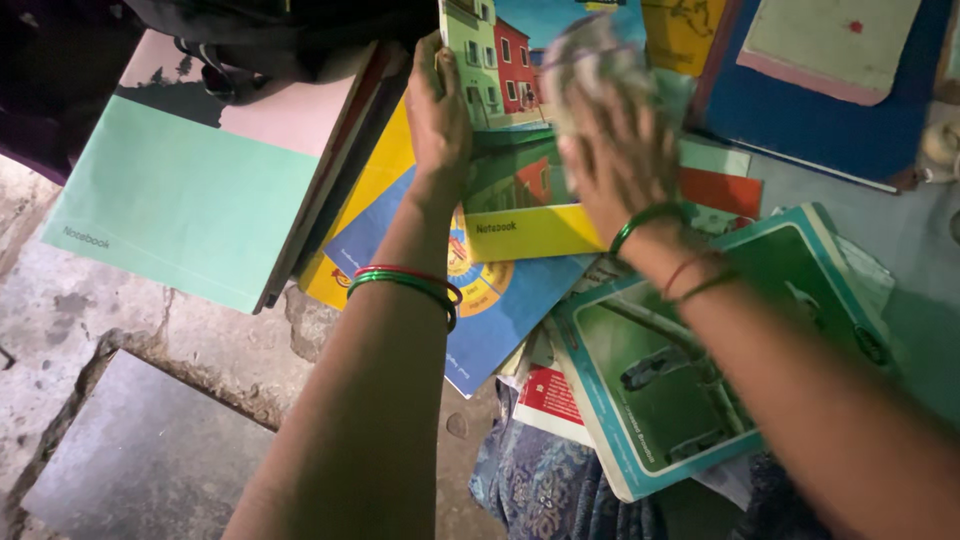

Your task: The person wipes the covers of several notebooks and books with a cloth on a cluttered desk. They handle each item one at a time, wiping both front and back covers, then place them in a neat stack.

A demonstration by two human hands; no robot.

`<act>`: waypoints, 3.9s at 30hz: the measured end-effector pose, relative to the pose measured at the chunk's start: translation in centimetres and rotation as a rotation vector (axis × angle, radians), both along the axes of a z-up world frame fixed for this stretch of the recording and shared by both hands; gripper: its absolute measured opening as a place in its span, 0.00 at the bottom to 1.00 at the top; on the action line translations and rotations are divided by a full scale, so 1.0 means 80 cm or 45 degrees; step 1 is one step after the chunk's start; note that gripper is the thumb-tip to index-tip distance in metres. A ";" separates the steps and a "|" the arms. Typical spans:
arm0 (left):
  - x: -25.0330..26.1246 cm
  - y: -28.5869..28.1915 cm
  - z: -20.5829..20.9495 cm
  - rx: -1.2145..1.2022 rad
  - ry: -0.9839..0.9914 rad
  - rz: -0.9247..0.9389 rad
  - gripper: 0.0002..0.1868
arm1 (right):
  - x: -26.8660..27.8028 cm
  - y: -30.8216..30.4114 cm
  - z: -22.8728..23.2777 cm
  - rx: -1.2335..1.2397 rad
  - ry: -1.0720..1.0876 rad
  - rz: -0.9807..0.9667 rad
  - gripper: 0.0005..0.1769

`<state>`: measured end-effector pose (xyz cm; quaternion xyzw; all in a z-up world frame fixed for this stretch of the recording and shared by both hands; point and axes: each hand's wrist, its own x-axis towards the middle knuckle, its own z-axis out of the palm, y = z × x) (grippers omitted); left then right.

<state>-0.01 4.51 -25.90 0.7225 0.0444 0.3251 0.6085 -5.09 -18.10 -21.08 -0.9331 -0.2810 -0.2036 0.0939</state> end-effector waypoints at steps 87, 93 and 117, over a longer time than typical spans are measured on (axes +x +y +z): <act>-0.019 0.016 0.002 -0.401 0.354 -0.251 0.18 | -0.021 -0.045 0.003 0.239 0.109 0.160 0.18; -0.011 0.021 -0.009 -0.386 0.273 -0.219 0.16 | -0.036 -0.006 0.009 0.324 0.052 0.296 0.23; -0.008 0.023 -0.015 -0.293 0.233 -0.207 0.16 | -0.054 0.002 -0.034 0.657 0.001 0.332 0.09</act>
